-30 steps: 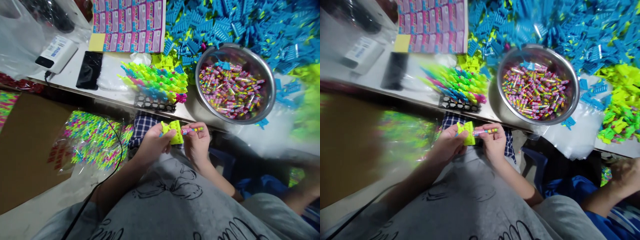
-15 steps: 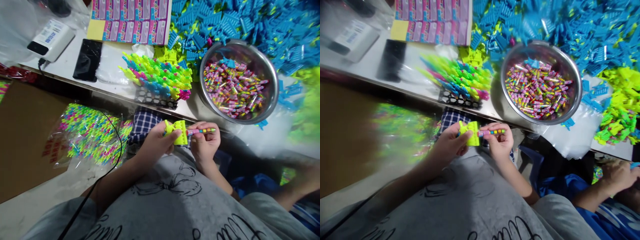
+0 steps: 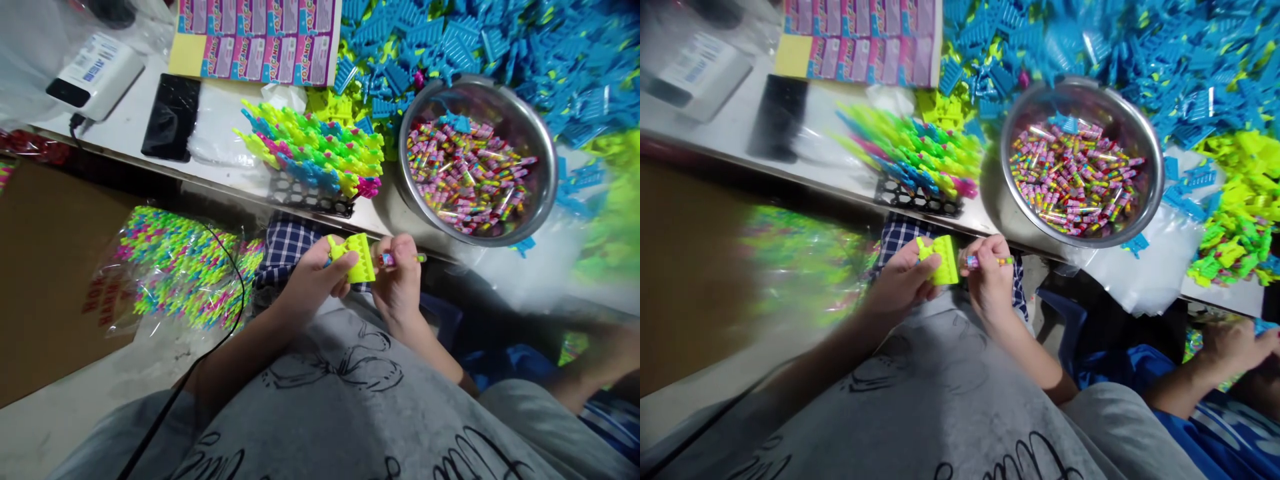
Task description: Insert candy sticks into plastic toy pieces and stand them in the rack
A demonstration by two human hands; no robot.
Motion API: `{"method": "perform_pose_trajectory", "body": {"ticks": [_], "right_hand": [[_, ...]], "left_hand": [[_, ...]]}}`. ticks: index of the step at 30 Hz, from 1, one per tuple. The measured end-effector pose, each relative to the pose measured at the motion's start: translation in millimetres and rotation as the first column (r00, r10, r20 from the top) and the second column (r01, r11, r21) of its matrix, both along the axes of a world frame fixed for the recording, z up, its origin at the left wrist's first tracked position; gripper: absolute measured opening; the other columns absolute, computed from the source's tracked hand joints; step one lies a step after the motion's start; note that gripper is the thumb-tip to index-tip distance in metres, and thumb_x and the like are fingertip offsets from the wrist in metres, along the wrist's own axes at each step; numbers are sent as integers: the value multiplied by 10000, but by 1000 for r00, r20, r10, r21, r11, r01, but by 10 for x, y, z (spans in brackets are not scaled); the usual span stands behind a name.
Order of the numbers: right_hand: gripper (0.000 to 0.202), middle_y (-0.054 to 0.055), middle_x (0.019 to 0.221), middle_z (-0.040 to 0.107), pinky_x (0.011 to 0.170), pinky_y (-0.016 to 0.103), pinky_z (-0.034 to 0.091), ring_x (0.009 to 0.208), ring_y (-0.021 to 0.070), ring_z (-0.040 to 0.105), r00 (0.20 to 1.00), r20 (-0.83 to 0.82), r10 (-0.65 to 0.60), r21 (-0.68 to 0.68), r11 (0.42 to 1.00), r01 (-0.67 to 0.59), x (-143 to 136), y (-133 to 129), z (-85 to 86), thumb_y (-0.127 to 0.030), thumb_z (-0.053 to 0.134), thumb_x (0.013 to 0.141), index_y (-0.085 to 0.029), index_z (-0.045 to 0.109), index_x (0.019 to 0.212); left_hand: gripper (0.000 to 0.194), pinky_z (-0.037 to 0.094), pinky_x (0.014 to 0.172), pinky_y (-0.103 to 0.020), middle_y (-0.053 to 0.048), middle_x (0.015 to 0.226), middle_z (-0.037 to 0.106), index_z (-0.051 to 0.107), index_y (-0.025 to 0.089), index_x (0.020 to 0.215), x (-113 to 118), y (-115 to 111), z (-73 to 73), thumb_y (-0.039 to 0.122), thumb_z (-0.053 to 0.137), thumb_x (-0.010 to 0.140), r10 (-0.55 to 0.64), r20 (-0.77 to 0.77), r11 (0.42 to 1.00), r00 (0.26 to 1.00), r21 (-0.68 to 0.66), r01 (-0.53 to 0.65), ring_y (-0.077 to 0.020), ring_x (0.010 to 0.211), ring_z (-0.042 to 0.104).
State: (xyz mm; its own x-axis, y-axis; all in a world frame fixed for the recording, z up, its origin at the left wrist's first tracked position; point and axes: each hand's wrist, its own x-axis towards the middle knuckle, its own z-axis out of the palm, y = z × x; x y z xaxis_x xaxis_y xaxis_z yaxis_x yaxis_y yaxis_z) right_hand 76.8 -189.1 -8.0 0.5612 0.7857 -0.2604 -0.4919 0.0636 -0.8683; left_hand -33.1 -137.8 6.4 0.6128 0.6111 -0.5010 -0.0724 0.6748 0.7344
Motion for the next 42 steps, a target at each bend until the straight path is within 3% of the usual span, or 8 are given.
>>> {"method": "perform_pose_trajectory", "body": {"ticks": [4,9,15,20,25,33,40,42], "right_hand": [[281,-94,454,315,400,194,272,366,62,268,999,-34,-23,-16,1000,22,-13,50,53,-341,540,783,-220,345,620],[340,-101,421,331,314,196,173,306,40,219,995,-96,-40,-154,988,25,-89,107,46,-393,557,776,-210,349,580],[340,-108,412,308,312,204,230,298,49,229,977,-206,-64,-257,966,9,-174,161,5,-419,551,758,-219,336,586],[277,-87,456,337,393,223,329,360,75,314,973,-86,-216,-241,952,190,-220,152,11,-326,504,787,-224,336,591],[258,-79,459,328,405,212,314,389,77,312,948,55,-315,-126,939,319,-220,133,26,-265,485,794,-219,346,583],[165,-69,515,419,449,202,325,452,74,385,950,240,-199,-129,963,235,-168,114,-88,-226,502,779,-219,431,631],[172,-78,516,393,424,190,306,439,66,354,972,202,-119,-178,972,156,-175,147,-209,-264,524,772,-200,434,641],[211,-78,530,398,418,183,298,441,62,356,987,154,-45,-183,980,73,-164,145,-247,-315,560,762,-197,427,649]], "left_hand": [[190,302,353,-163,113,408,363,430,213,787,-20,36,-13,314,584,742,40,30,998,999,41,-42,-28,312,299],[213,270,347,-170,100,403,395,438,212,764,-36,46,-26,321,616,722,8,-37,992,999,127,-3,-43,322,337],[219,274,352,-176,101,408,395,450,212,777,-22,23,-72,344,617,724,-5,-84,991,996,135,16,-45,325,332],[215,312,373,-181,87,434,431,463,197,771,12,-5,-31,364,595,740,-37,-149,991,988,121,55,-50,349,385],[233,322,368,-181,86,424,432,443,193,747,36,-34,26,378,585,744,-103,-191,983,976,132,129,-66,358,431],[212,314,326,-165,89,436,427,392,209,769,-30,-12,31,366,534,783,-92,-257,960,962,233,154,-65,336,425],[221,325,336,-148,109,455,422,396,209,794,-39,59,-38,345,564,751,-94,-322,965,942,205,167,-52,333,420],[198,326,339,-148,108,465,437,408,204,804,-91,149,-82,322,559,753,-121,-339,972,933,150,180,-48,331,417]]}}
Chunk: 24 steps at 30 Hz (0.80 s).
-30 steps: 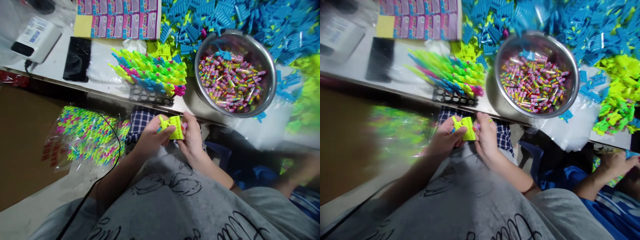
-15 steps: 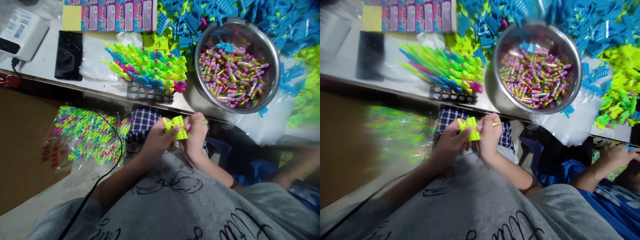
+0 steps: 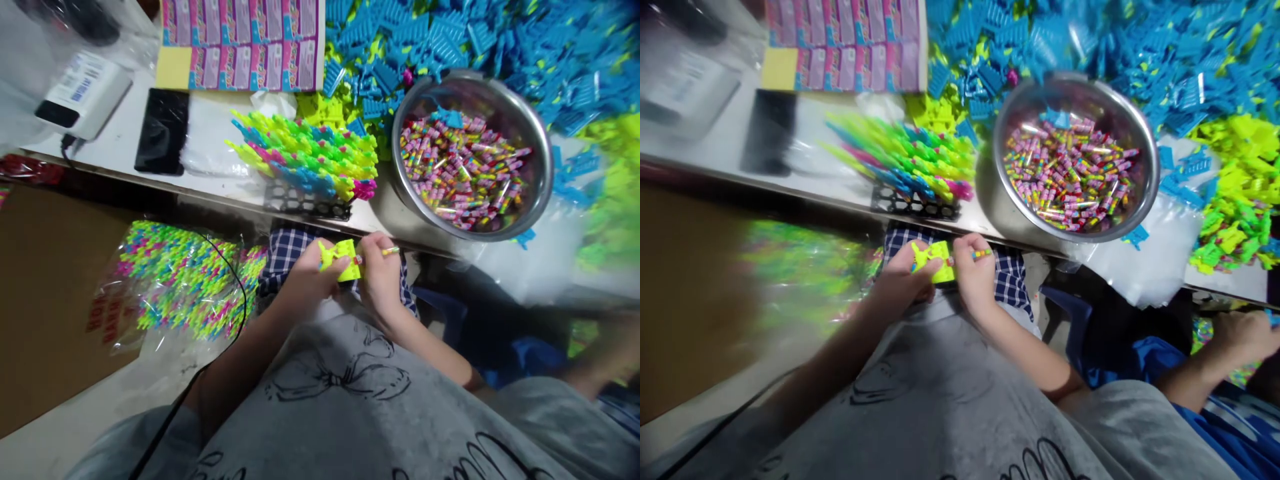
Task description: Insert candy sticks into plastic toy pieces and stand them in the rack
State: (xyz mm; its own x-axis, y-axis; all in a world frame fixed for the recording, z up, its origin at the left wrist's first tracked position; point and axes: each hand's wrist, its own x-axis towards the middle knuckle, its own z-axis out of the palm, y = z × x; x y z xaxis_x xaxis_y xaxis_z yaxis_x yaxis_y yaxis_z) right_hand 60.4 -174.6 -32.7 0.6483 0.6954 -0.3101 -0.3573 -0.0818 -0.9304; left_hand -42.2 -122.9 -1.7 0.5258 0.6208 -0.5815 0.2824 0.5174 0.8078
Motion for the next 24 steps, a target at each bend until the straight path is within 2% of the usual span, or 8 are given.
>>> {"method": "perform_pose_trajectory", "body": {"ticks": [3,7,13,17,18,20,22,24], "right_hand": [[224,-78,550,449,393,173,281,431,63,375,977,-110,184,58,982,-178,4,-24,-63,-376,580,764,-209,436,727],[196,-66,557,531,446,176,341,471,73,454,938,-76,338,73,940,-333,-86,-66,-197,-353,586,783,-210,456,819],[205,-66,526,541,470,183,350,463,70,461,912,-126,391,100,919,-381,-222,-72,-333,-359,578,794,-197,452,786],[249,-28,597,581,446,174,339,474,62,467,860,-383,338,80,939,-334,-141,0,-324,-366,651,734,-179,488,749],[261,-29,599,569,436,171,333,469,57,458,809,-500,309,79,946,-313,-123,23,-323,-373,663,722,-178,489,733],[267,-37,589,525,416,168,323,453,49,427,635,-722,275,95,948,-303,-110,68,-336,-385,663,721,-179,494,713],[250,-44,573,486,396,167,312,432,44,396,447,-851,275,134,937,-322,-135,104,-366,-385,644,741,-179,507,701],[224,-46,559,474,389,166,312,420,43,386,339,-902,267,153,933,-327,-191,133,-397,-371,623,763,-178,528,701]], "left_hand": [[192,313,340,-146,82,531,506,441,187,829,-183,173,-46,317,560,753,4,-49,998,999,-68,-7,-48,360,452],[255,312,367,-140,45,633,571,478,167,854,-483,310,-101,361,592,734,9,-62,998,998,-62,-13,-45,426,490],[325,378,428,-167,58,568,541,461,160,804,-634,311,-237,383,655,669,17,-144,999,989,-45,-23,-62,445,495],[381,478,553,-249,17,663,596,513,158,854,-705,408,-234,500,584,700,13,-43,992,999,-124,-18,-69,471,516],[452,489,584,-274,-19,735,625,532,154,901,-720,437,-227,570,503,725,32,0,990,999,-141,-32,-86,504,545],[612,496,636,-308,-87,887,645,545,147,1004,-720,465,-229,661,331,751,115,60,989,992,-96,-109,-124,591,593],[606,487,716,-324,-113,980,637,562,146,1041,-664,434,-274,639,371,747,165,35,981,986,101,-167,-161,723,613],[431,448,826,-329,-97,1003,636,608,163,995,-562,343,-364,487,546,717,139,-67,921,988,375,-104,-188,875,590]]}}
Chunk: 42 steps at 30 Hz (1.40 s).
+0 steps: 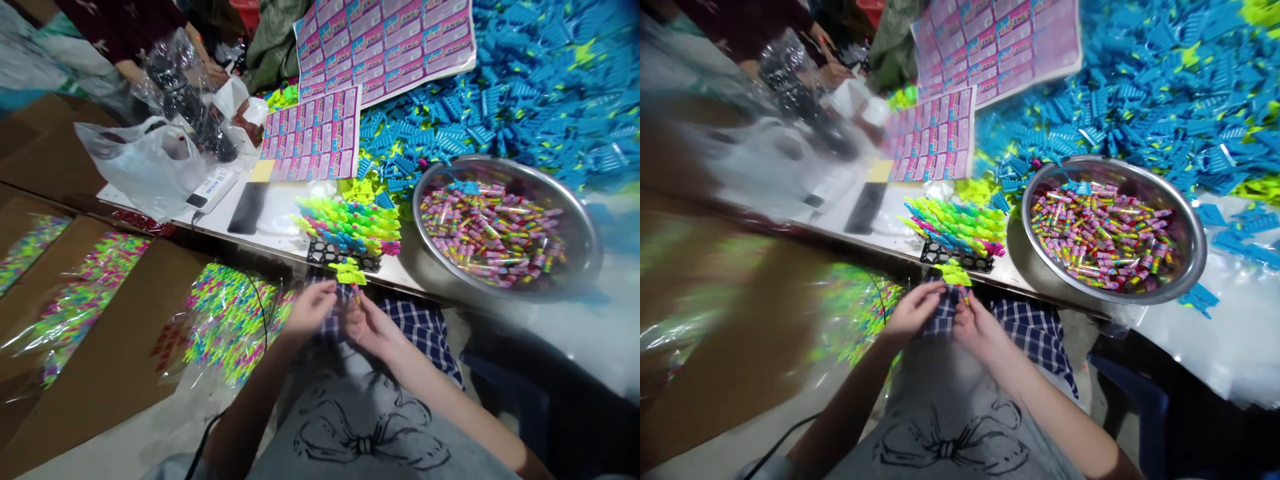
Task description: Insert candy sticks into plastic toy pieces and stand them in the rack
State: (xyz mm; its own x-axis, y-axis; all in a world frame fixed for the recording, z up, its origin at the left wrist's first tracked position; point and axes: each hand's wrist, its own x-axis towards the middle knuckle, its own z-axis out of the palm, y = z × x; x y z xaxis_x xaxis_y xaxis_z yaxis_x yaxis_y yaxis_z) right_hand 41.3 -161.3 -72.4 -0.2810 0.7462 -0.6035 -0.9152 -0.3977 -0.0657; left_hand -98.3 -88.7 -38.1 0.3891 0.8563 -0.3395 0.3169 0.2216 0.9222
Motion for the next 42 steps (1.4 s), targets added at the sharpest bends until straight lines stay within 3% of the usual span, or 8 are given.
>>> {"method": "perform_pose_trajectory", "body": {"ticks": [3,8,12,16,20,26,32,42], "right_hand": [[199,-41,546,493,429,181,369,443,64,434,999,-17,33,5,999,-33,-114,33,2,-376,591,787,-185,568,737],[226,-8,628,569,465,216,402,527,113,518,991,110,75,125,988,-89,-264,77,49,-398,531,813,-191,594,879],[285,-33,507,497,355,178,291,378,68,406,961,272,48,30,998,-58,-273,67,-93,-429,545,765,-147,575,800],[221,-44,468,489,319,166,217,335,51,355,897,438,54,-35,998,-43,-253,-9,-250,-347,590,695,-139,563,764],[198,-42,491,506,341,162,238,373,53,389,864,502,49,-37,999,-35,-241,-85,-327,-312,622,656,-142,565,740],[174,-52,491,505,350,173,220,367,54,374,834,549,57,-33,998,-46,-213,-143,-476,-292,604,656,-152,567,753],[183,-55,495,501,362,181,226,368,55,366,828,552,95,-48,995,-83,-189,-217,-572,-312,599,653,-159,564,747],[202,-61,489,494,371,181,227,356,52,353,822,558,114,-39,993,-111,-210,-200,-627,-326,583,639,-168,542,756]], "left_hand": [[243,420,871,-332,-66,963,637,649,189,902,168,-178,-171,313,588,702,-43,-149,977,988,201,73,-194,935,561],[187,460,777,-313,-43,782,650,665,171,778,259,-261,-319,324,591,700,182,-122,977,976,137,-165,-176,788,592],[222,454,804,-300,-55,892,669,656,158,840,193,43,-296,311,602,688,331,-30,928,943,191,-320,-173,837,599],[304,454,800,-293,-52,852,681,654,146,878,203,441,-312,339,649,643,459,-22,833,888,357,-422,-177,804,612],[260,452,787,-299,-47,804,682,659,152,793,295,625,-375,353,659,628,446,-103,826,889,429,-365,-193,808,610],[179,440,748,-321,-28,689,654,627,177,669,384,649,-443,355,622,657,450,-261,821,854,498,-280,-209,792,593],[199,390,810,-345,-55,746,655,629,176,729,380,657,-493,360,554,734,453,-382,804,805,565,-184,-210,811,571],[143,242,904,-390,-59,835,641,627,199,798,370,659,-481,316,549,773,359,-516,767,778,638,70,-230,903,513]]}}
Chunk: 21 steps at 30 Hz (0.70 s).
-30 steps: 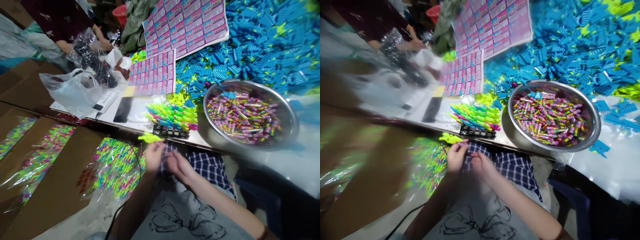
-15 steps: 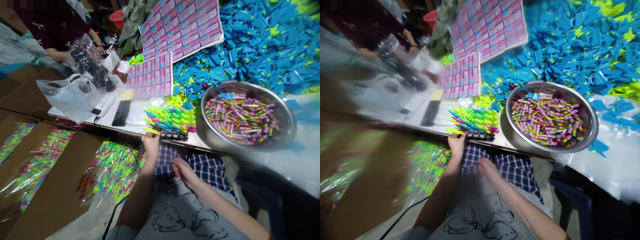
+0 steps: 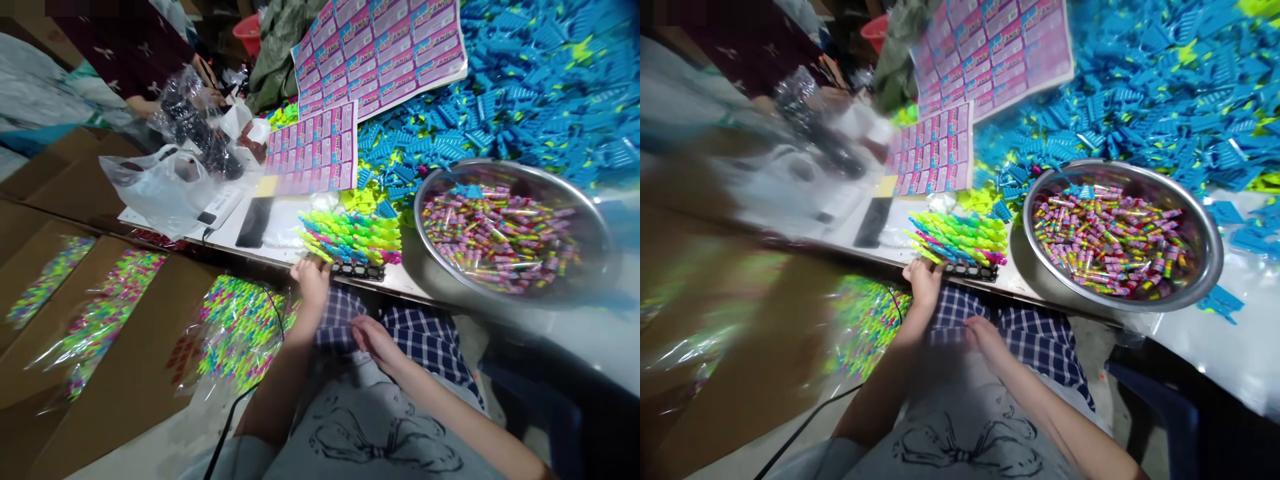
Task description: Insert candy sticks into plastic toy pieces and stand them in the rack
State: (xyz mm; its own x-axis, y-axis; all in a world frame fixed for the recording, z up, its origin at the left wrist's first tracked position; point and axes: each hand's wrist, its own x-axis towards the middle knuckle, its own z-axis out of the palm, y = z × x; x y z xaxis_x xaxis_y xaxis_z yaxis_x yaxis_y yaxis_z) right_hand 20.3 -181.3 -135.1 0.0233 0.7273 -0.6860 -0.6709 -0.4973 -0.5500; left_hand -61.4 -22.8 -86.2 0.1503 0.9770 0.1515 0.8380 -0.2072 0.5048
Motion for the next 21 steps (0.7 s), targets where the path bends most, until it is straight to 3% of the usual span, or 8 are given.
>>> {"method": "perform_pose_trajectory", "body": {"ticks": [7,11,13,16,17,18,20,21], "right_hand": [[217,-65,498,485,352,184,195,353,55,329,997,72,31,35,999,-34,-22,8,45,-360,568,635,-177,531,744],[141,-34,554,562,409,203,299,422,88,430,961,238,142,154,971,-181,38,-128,309,-311,590,654,-192,579,729],[102,-5,662,629,545,240,392,583,134,539,834,486,260,303,845,-440,170,-226,597,-253,618,660,-213,624,754],[189,15,811,671,696,287,421,743,179,591,530,768,359,344,467,-815,552,-285,1126,-239,605,722,-253,652,905],[229,19,863,671,706,298,428,762,185,597,471,814,340,318,418,-851,730,-257,1284,-251,568,763,-269,635,981],[257,23,911,665,731,314,431,801,195,597,440,859,261,291,458,-840,930,-202,1414,-264,535,794,-282,615,1037],[268,44,989,645,792,355,417,894,225,578,385,923,-3,284,681,-675,1367,-20,1560,-280,489,826,-280,594,1073],[276,59,1018,635,818,370,407,925,234,568,305,947,-105,271,770,-578,1587,94,1571,-273,473,832,-266,585,1084]], "left_hand": [[158,238,864,-387,-49,813,636,611,201,799,33,-33,26,343,545,775,-1,-42,999,999,42,3,-224,879,508],[174,242,869,-390,-52,829,644,617,203,810,26,-10,3,353,536,778,-4,-11,999,1000,50,5,-224,888,513],[185,269,847,-385,-58,829,650,625,198,814,10,14,-16,358,547,764,-6,15,999,1000,49,5,-233,891,519],[211,315,808,-366,-62,838,653,635,194,842,-31,30,-45,366,560,744,-15,61,998,998,56,12,-238,894,531],[214,328,799,-358,-61,844,653,636,196,856,-48,24,-54,360,557,743,-22,74,998,997,62,17,-235,891,535],[211,338,792,-350,-59,849,652,637,200,868,-66,10,-61,348,551,744,-30,85,997,996,69,24,-231,886,538],[206,354,785,-337,-57,860,650,635,205,888,-105,-38,-70,318,529,752,-45,102,996,994,83,37,-224,878,541],[210,357,786,-335,-58,868,649,634,205,899,-123,-68,-71,306,513,759,-48,108,995,993,89,39,-223,880,539]]}}
